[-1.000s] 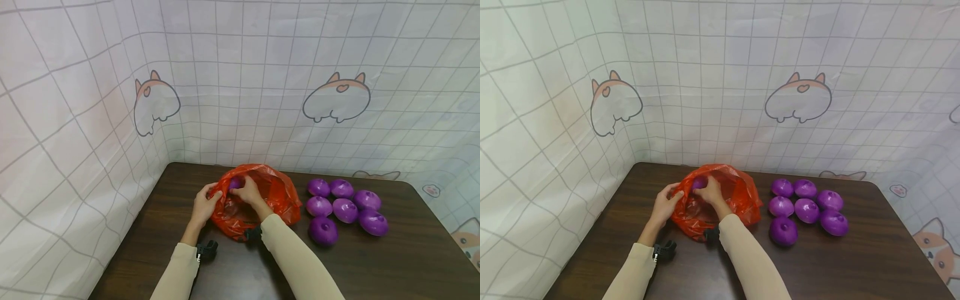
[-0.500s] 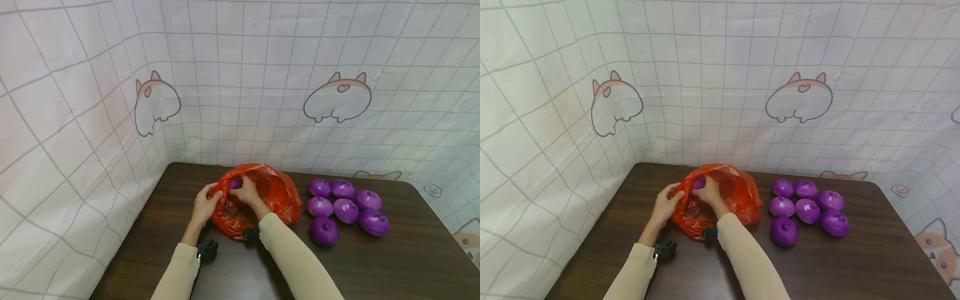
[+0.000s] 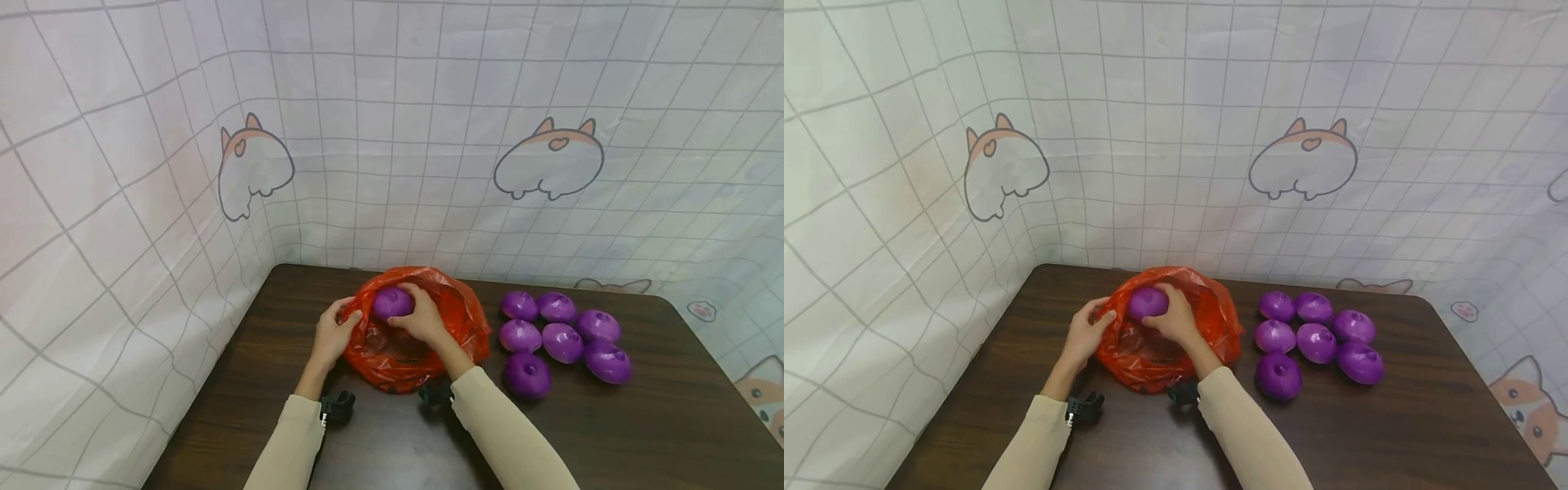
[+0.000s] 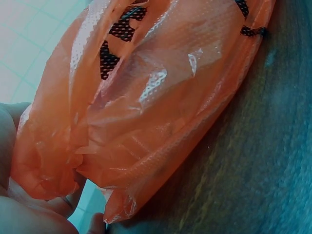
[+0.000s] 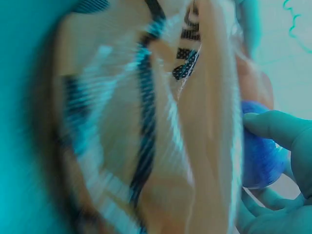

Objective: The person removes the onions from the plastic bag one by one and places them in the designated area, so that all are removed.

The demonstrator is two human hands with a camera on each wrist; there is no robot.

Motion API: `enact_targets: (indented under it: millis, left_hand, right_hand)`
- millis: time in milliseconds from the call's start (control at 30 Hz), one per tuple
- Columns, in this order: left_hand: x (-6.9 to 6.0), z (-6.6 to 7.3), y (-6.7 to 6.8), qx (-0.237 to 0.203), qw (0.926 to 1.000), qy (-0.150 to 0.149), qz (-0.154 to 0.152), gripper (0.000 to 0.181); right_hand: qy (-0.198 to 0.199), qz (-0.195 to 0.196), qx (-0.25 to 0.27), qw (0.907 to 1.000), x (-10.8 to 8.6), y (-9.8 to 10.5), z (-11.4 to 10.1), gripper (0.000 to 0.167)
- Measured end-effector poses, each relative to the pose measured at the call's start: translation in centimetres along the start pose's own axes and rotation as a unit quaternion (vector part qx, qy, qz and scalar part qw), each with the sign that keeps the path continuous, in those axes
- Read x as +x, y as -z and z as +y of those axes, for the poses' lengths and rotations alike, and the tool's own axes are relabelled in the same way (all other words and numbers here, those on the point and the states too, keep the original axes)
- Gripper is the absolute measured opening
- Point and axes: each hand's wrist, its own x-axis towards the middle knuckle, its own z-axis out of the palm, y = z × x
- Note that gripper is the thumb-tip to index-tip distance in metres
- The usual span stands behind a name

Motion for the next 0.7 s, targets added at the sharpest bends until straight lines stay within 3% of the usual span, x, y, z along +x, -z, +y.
enact_targets:
  millis: [500, 700]
  left_hand:
    - [0.0, -0.1, 0.0, 0.005, 1.0, -0.001, -0.002, 0.039]
    - [0.1, -0.1, 0.0, 0.005, 1.0, -0.003, -0.004, 0.04]
  right_hand:
    - [0.118, -0.027, 0.026, 0.9923, -7.9, 6.8, -0.9, 0.078]
    - [0.131, -0.016, 0.037, 0.9905, -10.4, 9.9, -0.8, 0.079]
